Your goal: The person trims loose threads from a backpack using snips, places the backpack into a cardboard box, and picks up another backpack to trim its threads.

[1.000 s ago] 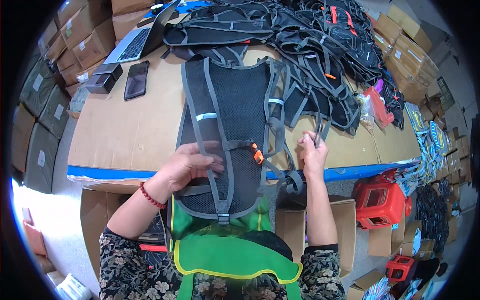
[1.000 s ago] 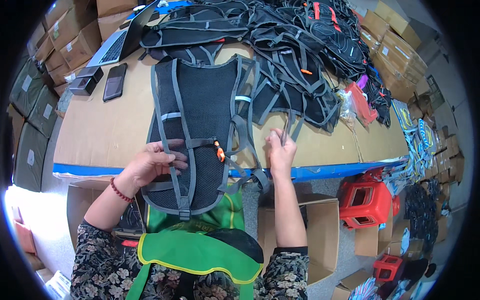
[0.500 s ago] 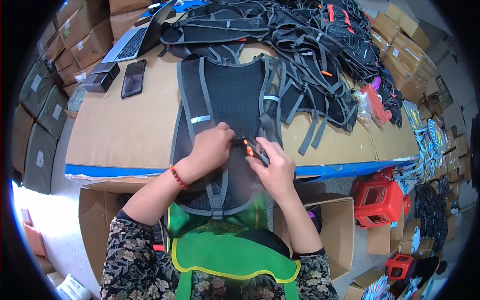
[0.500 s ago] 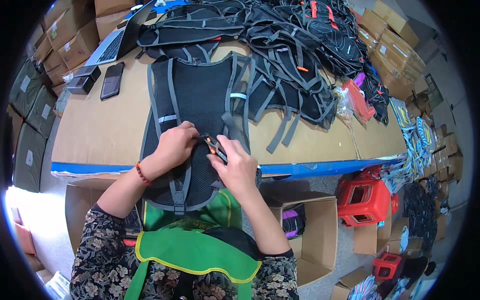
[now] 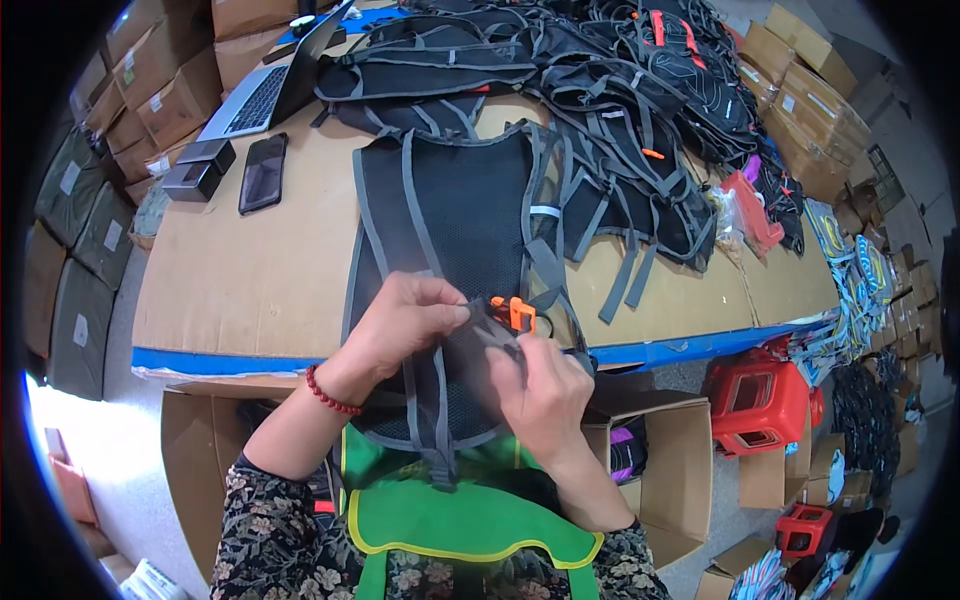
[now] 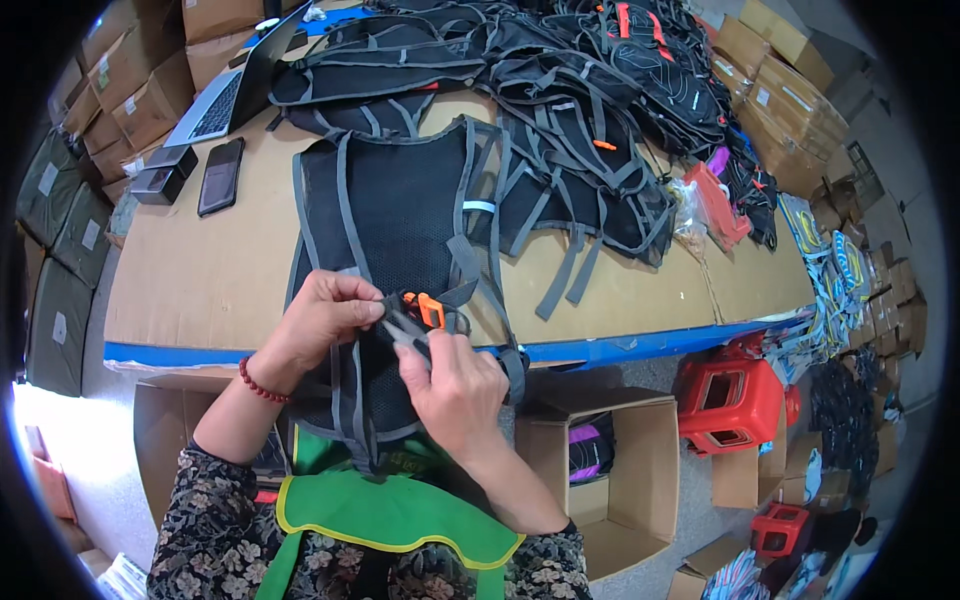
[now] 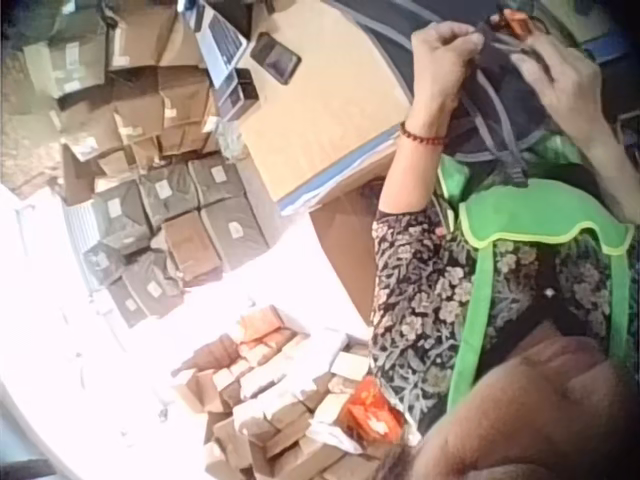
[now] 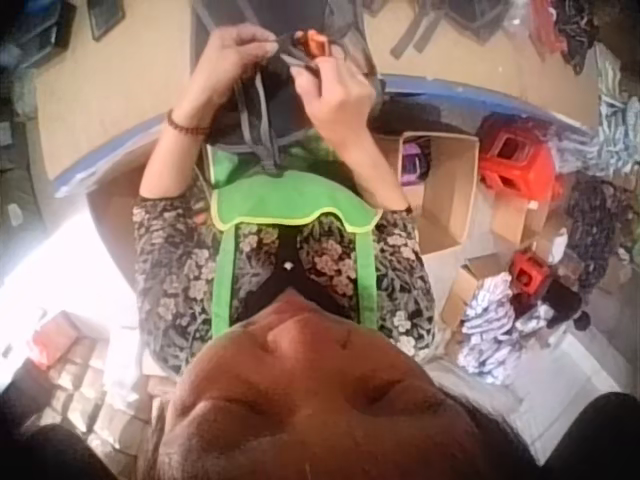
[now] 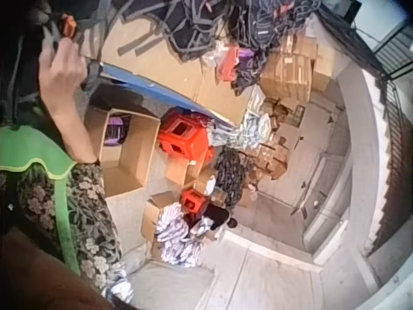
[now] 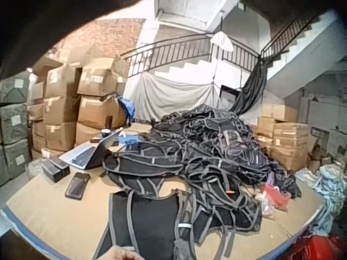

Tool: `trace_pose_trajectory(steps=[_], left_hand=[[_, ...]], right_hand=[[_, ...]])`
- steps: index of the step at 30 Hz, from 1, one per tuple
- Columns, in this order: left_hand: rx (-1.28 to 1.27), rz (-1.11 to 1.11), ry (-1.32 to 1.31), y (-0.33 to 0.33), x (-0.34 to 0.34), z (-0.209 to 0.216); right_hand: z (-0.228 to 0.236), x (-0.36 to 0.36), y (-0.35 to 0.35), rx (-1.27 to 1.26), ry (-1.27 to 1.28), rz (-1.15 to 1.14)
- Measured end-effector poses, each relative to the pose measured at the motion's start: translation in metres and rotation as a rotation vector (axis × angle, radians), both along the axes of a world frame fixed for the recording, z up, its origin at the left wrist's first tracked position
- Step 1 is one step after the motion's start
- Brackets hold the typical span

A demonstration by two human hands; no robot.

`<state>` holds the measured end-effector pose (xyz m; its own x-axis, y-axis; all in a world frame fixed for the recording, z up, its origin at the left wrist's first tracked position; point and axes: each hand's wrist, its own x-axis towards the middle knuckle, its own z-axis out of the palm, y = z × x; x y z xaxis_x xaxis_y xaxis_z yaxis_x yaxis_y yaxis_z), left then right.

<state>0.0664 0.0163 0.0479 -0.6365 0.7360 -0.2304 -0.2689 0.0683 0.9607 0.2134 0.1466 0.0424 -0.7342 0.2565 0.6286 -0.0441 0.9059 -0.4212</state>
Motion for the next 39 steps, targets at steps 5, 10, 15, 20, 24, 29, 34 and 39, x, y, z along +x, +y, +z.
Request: trace_pose_trajectory(steps=[5,10,15,20,24,29,34,39], left_hand=[[0.075,0.01,-0.032,-0.003,0.008,0.006],[0.181,0.027,-0.037,-0.004,0.015,0.005],[0.199,0.058,0.02,-0.004,0.017,0.003],[0.202,0.077,0.03,-0.004,0.018,0.004],[0.222,0.068,0.075,-0.003,0.019,0.003],[0.204,0.069,0.072,-0.003,0.02,0.003],[0.21,0.095,-0.16,-0.005,0.013,0.004],[0.225,0.085,-0.292,-0.006,0.011,0.006]], right_hand=[[0.004,0.0,0.002,0.1,0.071,-0.107],[0.001,-0.008,0.0,0.095,0.064,-0.058],[0.0,-0.011,0.001,0.2,0.067,-0.077],[0.001,-0.011,0.004,0.313,0.054,-0.074],[0.0,-0.015,0.009,0.024,0.155,0.039],[-0.002,-0.015,0.011,0.045,0.104,0.07],[-0.008,-0.009,0.015,-0.298,0.164,0.048],[-0.011,-0.014,0.013,0.096,0.208,0.119]])
